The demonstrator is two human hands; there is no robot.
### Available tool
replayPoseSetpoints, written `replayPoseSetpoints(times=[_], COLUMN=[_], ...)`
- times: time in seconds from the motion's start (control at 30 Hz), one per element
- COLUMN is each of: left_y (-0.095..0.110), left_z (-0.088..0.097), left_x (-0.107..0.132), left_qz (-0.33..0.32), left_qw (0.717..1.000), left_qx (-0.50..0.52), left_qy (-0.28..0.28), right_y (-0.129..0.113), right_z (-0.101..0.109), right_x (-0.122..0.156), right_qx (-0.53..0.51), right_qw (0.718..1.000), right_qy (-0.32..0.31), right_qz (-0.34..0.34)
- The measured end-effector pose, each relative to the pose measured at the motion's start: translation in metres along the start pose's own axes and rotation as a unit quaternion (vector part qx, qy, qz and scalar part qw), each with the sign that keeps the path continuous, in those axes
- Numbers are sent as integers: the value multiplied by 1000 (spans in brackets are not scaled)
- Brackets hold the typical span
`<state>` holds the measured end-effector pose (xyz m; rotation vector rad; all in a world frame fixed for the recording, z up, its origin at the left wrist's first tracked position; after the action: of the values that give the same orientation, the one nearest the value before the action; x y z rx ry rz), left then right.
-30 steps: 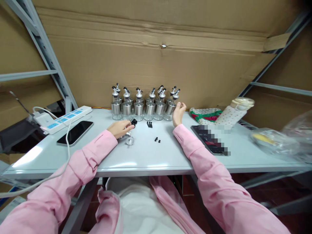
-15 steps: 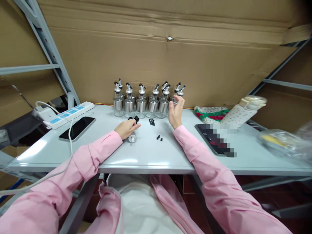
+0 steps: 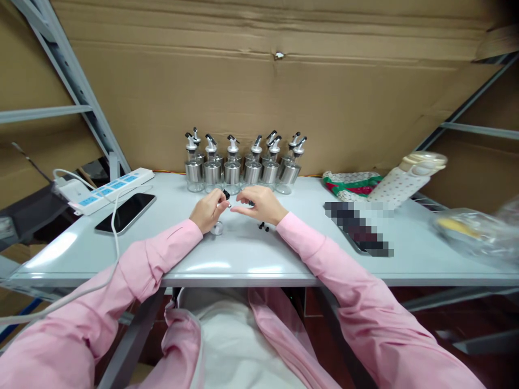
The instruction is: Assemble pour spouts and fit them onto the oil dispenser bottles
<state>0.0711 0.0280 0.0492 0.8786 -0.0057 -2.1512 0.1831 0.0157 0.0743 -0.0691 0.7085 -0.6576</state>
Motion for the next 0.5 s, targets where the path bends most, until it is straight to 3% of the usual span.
replayPoseSetpoints(times=[0.13,0.27,0.4,0.5], left_y=[8,8,22,32], left_z=[2,0,-4,-9], left_x=[1,1,3,5], left_qz=[-37,-67,-159,-199], left_qw=[999,997,987,978], left_qx=[4,21,9,-52], left_qy=[25,37,18,-24], right_y=[-21,-18,-1,17], right_z=[-7,0,11,8], right_x=[-1,0,0,2], right_qx=[13,-14,-128,-250], right_qw=[999,999,991,961], right_qy=[6,32,29,-19], right_qz=[44,41,-22,-116])
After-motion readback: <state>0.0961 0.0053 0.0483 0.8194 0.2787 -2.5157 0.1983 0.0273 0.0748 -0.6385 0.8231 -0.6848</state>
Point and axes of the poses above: each hand's wrist, its own x-axis away from the middle knuckle, its own z-axis out of the back of the hand, y = z × x, the point moved 8 cm from there along -x, towards the middle knuckle, and after that the axes turned 10 degrees about -x, right-handed, at the moved point
